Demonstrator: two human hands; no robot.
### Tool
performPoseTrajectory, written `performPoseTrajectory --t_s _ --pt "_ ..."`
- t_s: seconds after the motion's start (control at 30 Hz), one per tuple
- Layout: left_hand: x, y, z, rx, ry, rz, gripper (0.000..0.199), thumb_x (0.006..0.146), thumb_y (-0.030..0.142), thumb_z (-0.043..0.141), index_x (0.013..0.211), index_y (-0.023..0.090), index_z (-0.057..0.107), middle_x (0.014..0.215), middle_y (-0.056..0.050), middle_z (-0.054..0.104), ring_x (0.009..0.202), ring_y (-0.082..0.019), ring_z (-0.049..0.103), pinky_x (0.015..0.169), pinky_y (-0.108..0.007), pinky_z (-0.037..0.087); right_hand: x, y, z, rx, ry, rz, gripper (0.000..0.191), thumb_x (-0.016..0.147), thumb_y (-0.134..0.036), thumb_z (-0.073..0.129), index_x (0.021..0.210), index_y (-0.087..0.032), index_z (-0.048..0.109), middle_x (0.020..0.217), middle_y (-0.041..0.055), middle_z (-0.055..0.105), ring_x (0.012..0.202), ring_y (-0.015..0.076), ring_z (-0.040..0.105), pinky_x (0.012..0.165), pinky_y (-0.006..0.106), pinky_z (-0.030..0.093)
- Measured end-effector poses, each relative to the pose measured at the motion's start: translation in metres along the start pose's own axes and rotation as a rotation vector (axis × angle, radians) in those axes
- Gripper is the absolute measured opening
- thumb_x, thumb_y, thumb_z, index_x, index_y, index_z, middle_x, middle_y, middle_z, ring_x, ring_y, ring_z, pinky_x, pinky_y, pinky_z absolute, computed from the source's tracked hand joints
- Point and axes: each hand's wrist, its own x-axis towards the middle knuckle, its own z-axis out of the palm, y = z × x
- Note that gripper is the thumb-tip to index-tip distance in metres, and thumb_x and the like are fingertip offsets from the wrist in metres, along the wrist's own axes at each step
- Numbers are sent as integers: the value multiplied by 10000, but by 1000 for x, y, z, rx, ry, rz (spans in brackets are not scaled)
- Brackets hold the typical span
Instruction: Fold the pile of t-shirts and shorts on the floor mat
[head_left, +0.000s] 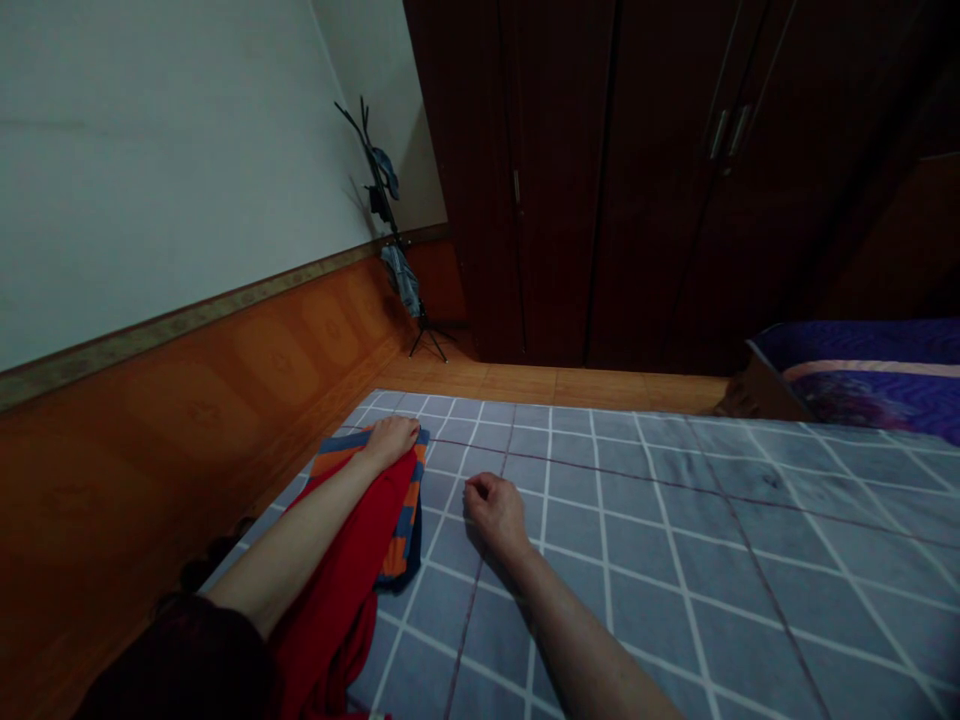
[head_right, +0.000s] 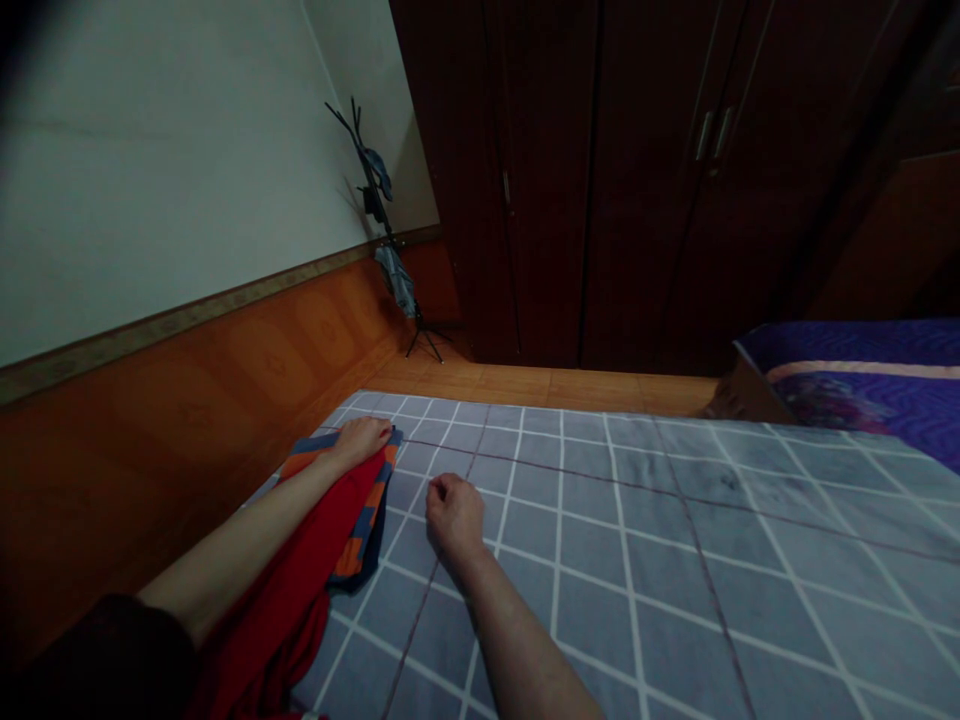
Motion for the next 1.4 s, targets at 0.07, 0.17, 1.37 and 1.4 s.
performPoseTrajectory --t_s 0.07,0.17,1.37,1.4 --pt "-2 1 1 -4 8 -7 291 916 332 553 1151 161 568 1158 -86 586 992 -210 597 845 -417 510 0 0 0 0 2 0 211 798 -192 519 809 -195 730 787 37 720 738 169 651 617 210 379" --pt "-2 1 0 -26 11 11 295 916 336 552 1153 161 567 1155 -85 587 996 -213 596 851 -422 505 0 0 1 0 4 -2 210 807 -204 520 821 -193 729 787 39 720 738 169 651 620 209 381" --pt "-85 -75 -68 -1082 829 -394 159 900 275 545 868 128 597 811 -12 607 716 -139 596 661 -285 514 -1 0 -2 -23 -1 -41 233 807 -210 492 806 -186 725 759 40 707 712 168 635 598 220 364" --pt "-94 -81 -82 -1103 848 -387 196 908 301 555 982 125 601 925 -41 623 783 -155 613 697 -320 528 -1 1 -2 -22 1 -40 235 806 -213 491 804 -184 724 757 40 707 710 169 634 597 220 364"
